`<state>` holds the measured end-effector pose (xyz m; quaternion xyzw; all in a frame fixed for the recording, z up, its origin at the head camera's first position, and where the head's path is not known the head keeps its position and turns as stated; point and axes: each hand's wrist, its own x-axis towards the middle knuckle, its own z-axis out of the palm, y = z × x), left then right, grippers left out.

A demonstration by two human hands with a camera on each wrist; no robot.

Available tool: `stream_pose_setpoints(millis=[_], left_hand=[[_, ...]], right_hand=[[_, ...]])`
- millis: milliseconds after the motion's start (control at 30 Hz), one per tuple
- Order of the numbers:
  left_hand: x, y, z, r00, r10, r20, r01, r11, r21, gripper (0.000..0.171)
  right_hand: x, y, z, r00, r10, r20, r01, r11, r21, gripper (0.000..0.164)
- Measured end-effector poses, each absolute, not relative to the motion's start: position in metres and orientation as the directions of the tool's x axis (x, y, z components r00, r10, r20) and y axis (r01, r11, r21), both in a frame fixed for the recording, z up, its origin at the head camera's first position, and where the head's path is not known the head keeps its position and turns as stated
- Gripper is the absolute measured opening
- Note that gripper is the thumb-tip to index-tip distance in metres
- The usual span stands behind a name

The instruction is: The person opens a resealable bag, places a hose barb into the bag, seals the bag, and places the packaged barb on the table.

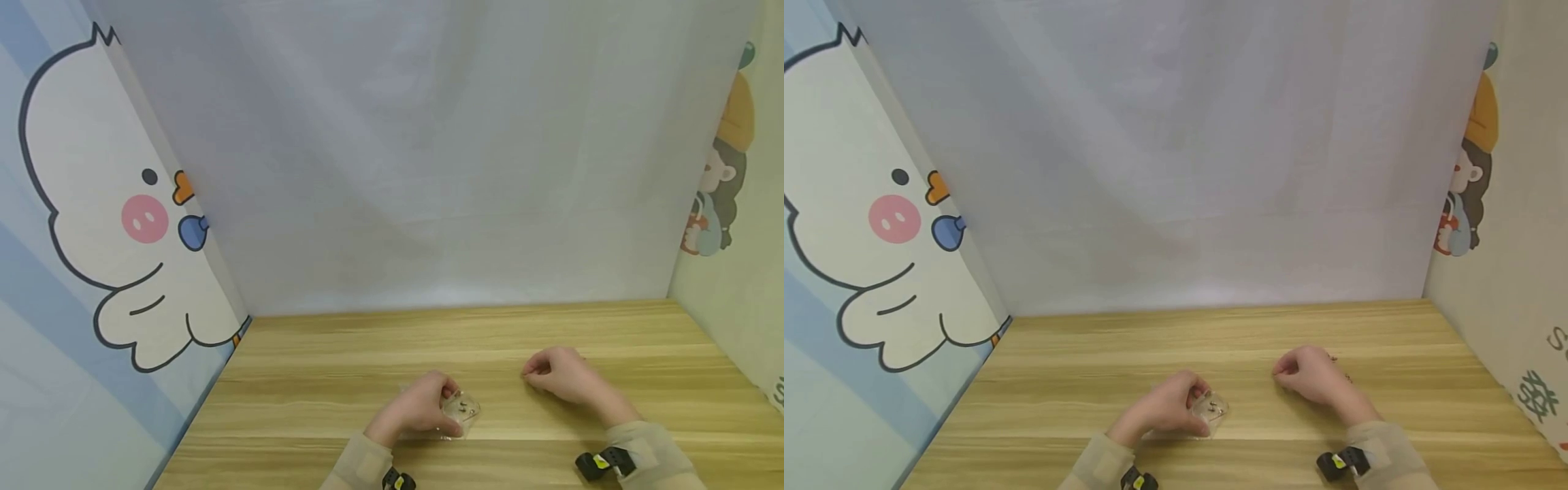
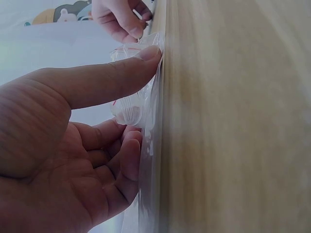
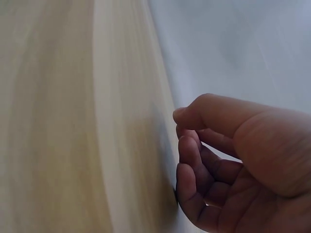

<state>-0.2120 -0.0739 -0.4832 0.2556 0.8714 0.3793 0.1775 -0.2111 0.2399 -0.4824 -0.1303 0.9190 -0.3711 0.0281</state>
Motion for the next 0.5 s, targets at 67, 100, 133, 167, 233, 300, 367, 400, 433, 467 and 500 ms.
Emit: stream_pose_setpoints(millis=[67,100,133,167,233,300,367,400,433,467,500], left_hand=[[-0.212,-0.073,-0.483,-0.807,0.579,-0.117,0.311,0.585,0.749,0.059],[-0.212,-0.073,-0.484,-0.807,0.579,-0.117,0.313,0.588,0.746,0.059],[-0.212,-0.073,-0.484,-0.807,0.579,-0.118,0.313,0.589,0.745,0.059],[-0.212,-0.073,-0.484,-0.807,0.579,-0.117,0.314,0.589,0.745,0.059],[-0.212,-0.073,-0.484,-0.807,0.579,-0.117,0.314,0.589,0.745,0.059],[-0.212,-0.073,-0.484,-0.808,0.577,-0.114,0.315,0.587,0.746,0.059],[-0.212,-0.074,-0.484,-0.810,0.576,-0.111,0.314,0.585,0.748,0.059],[-0.212,-0.074,-0.484,-0.810,0.576,-0.111,0.313,0.584,0.749,0.059],[-0.212,-0.074,-0.484,-0.810,0.576,-0.110,0.311,0.581,0.752,0.059],[-0.212,-0.074,-0.484,-0.810,0.576,-0.109,0.311,0.580,0.753,0.060],[-0.212,-0.074,-0.484,-0.809,0.577,-0.110,0.311,0.579,0.753,0.059]], right_hand=[[-0.211,0.238,-0.483,-0.962,-0.269,0.047,-0.227,0.692,-0.685,0.007],[-0.211,0.237,-0.483,-0.960,-0.277,0.047,-0.233,0.692,-0.683,0.007],[-0.211,0.235,-0.483,-0.959,-0.279,0.047,-0.235,0.696,-0.678,0.006],[-0.210,0.234,-0.483,-0.957,-0.286,0.045,-0.239,0.694,-0.679,0.006],[-0.210,0.230,-0.483,-0.954,-0.297,0.041,-0.245,0.693,-0.678,0.006],[-0.209,0.226,-0.483,-0.947,-0.317,0.048,-0.264,0.687,-0.677,0.006],[-0.209,0.223,-0.482,-0.939,-0.339,0.059,-0.286,0.672,-0.683,0.006],[-0.208,0.221,-0.481,-0.934,-0.352,0.066,-0.298,0.664,-0.685,0.006],[-0.208,0.219,-0.481,-0.929,-0.363,0.070,-0.307,0.655,-0.690,0.007],[-0.207,0.217,-0.480,-0.924,-0.374,0.072,-0.315,0.644,-0.697,0.007],[-0.207,0.215,-0.480,-0.922,-0.381,0.073,-0.319,0.636,-0.703,0.006]])
